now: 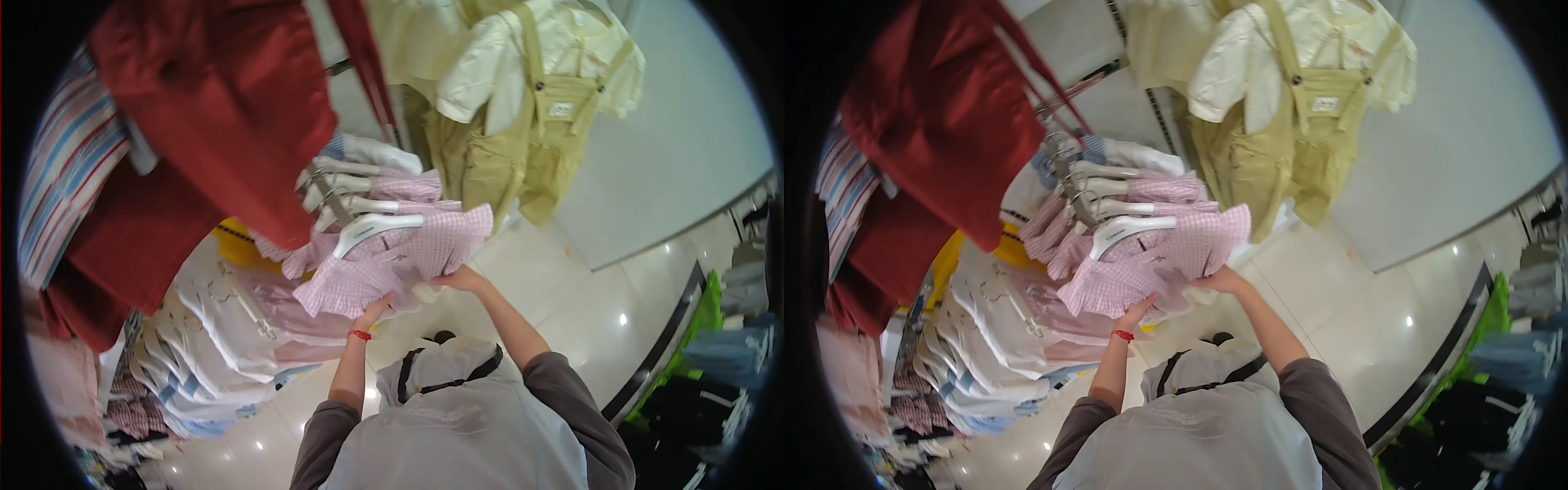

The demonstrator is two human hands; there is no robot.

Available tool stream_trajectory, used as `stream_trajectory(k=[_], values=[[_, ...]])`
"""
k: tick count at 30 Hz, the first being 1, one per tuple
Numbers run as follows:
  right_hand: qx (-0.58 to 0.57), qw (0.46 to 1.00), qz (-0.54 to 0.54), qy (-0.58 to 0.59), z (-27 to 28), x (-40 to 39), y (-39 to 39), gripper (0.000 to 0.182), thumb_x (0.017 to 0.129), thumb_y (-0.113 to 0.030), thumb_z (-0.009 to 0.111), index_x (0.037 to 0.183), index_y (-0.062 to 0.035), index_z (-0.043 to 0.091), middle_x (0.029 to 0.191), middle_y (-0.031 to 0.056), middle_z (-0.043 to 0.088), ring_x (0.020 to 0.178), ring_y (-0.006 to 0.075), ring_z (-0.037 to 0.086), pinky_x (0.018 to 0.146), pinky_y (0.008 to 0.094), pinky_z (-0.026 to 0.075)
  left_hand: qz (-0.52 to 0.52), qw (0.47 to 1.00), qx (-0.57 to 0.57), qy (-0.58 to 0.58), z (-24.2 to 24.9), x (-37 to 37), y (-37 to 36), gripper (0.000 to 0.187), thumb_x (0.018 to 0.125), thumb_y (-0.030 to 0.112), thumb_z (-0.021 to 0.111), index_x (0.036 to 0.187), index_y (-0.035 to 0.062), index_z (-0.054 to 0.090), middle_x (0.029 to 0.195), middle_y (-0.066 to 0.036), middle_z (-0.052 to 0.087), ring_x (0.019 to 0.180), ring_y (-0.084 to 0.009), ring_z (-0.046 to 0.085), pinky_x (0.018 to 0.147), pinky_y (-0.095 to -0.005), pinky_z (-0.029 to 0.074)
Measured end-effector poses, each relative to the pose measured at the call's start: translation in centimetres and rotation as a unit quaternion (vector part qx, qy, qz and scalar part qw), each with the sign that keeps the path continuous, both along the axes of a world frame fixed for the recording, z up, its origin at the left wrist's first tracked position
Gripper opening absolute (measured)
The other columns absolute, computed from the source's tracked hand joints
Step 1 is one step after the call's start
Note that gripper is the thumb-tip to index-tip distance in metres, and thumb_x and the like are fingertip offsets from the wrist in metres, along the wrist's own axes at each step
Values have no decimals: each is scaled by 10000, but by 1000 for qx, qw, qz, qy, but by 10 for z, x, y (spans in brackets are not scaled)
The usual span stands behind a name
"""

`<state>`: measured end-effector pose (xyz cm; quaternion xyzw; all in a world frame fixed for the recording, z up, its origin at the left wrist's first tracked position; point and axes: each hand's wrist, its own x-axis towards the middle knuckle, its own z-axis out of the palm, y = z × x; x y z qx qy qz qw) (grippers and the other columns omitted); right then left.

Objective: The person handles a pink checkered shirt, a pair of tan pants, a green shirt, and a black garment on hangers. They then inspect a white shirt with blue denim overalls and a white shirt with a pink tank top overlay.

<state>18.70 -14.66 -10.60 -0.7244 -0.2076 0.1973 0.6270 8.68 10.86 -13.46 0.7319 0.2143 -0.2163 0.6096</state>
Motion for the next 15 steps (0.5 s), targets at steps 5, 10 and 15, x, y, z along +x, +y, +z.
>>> stream_trajectory(k=[5, 10, 15], values=[[-167, 952, -176, -187, -6, -21, -19, 537, 686, -218, 713, 1139, -16, 508, 1083, 143, 576, 940, 262, 566, 853, 348, 438, 79, 985, 155, 13, 24, -22, -21, 669, 743, 488, 629, 1091, -76, 542, 1144, -152, 549, 1107, -208, 479, 923, -323, 356], [-258, 954, -145, -52, -58, -41, -92, 309, 726, -202, 658, 998, -75, 585, 840, 143, 621, 771, 256, 600, 727, 344, 468, 170, 944, 190, -209, -52, -51, 28, 593, 745, 397, 669, 1094, -65, 542, 1134, -154, 556, 1077, -225, 502, 902, -314, 370], [-262, 931, -255, 15, -70, -76, -128, 209, 719, -180, 646, 877, -50, 606, 762, 149, 622, 723, 281, 611, 663, 359, 475, 109, 962, 158, -195, -63, -67, 55, 414, 794, 237, 634, 1067, -63, 547, 1087, -140, 580, 1006, -239, 533, 847, -295, 392]])
